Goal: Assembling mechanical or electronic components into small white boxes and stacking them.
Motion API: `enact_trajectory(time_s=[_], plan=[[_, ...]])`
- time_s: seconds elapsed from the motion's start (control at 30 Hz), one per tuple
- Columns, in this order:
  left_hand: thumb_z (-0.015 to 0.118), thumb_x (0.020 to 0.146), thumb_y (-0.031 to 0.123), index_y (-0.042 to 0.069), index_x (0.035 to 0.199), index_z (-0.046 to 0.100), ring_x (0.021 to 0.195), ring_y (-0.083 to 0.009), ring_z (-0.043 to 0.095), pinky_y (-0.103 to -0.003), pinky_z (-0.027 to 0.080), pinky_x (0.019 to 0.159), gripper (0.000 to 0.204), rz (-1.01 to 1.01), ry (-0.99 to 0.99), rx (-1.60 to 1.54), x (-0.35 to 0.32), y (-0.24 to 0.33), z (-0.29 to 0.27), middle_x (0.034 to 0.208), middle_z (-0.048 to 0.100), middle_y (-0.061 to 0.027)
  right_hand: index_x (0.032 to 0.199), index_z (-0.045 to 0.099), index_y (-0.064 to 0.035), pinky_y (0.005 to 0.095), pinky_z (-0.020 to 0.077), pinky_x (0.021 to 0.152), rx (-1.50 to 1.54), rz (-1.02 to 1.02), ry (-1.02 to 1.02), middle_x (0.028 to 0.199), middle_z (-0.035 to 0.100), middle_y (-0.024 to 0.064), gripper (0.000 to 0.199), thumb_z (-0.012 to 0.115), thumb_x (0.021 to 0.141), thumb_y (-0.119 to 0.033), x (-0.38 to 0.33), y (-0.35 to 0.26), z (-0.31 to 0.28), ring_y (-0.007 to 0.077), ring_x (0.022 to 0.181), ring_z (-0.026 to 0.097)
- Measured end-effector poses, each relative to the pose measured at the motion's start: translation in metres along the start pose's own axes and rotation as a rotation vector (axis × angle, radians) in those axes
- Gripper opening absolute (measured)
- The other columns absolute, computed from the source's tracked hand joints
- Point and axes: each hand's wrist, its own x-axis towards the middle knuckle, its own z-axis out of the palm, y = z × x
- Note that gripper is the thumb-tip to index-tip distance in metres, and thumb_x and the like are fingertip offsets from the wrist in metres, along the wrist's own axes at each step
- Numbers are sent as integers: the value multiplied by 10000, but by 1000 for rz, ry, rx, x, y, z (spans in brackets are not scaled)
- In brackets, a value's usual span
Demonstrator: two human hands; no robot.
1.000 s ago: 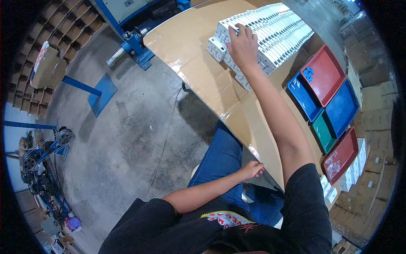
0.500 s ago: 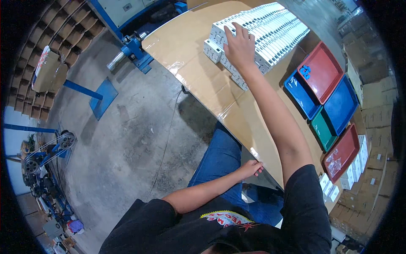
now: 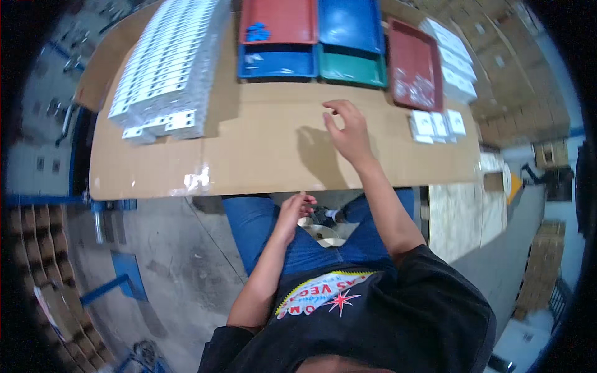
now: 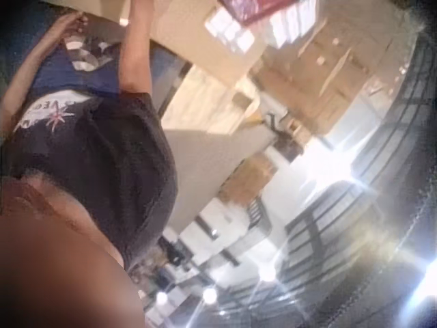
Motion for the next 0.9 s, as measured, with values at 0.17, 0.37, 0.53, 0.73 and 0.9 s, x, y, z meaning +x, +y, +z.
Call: enact_trajectory(time_s=[0.17,0.37,0.53,0.73,0.9], plan=[[481,1087,395,62,1126,703,879,-136,664,-297,503,847,403,-64,-44,153,-1,4,18,1043,745,-53,1135,690,-69,462,487,980,-349,204,142,1148,678,111,279,713,858,-88,-74,103,-114,320,1082,642],[452,1099,368,48,1189,669,885,-141,662,-293,517,812,398,-40,-6,285,-2,2,26,1091,725,-65,1308,620,-95,490,436,1039,-742,327,179,1356,605,113,513,771,826,-187,-111,183,-181,318,1273,542],[461,1097,358,52,1185,670,879,-118,650,-278,512,780,381,-20,0,393,8,-6,27,1056,717,-40,1357,599,-99,507,397,1076,-767,260,195,1397,589,91,589,792,816,-225,-114,207,-180,302,1286,538],[508,1078,244,3,1167,660,1039,-174,669,-326,543,881,298,157,-97,539,20,-26,27,1167,704,-97,1297,653,-77,483,415,1076,-763,298,200,1331,630,105,506,781,825,-206,-121,207,-176,299,1250,565],[527,1087,246,-16,1185,652,1110,-176,657,-326,548,913,306,133,-112,510,5,-8,56,1204,689,-110,1317,644,-27,430,534,943,-632,192,405,1243,674,153,408,699,922,-117,-132,194,-182,335,1139,641]])
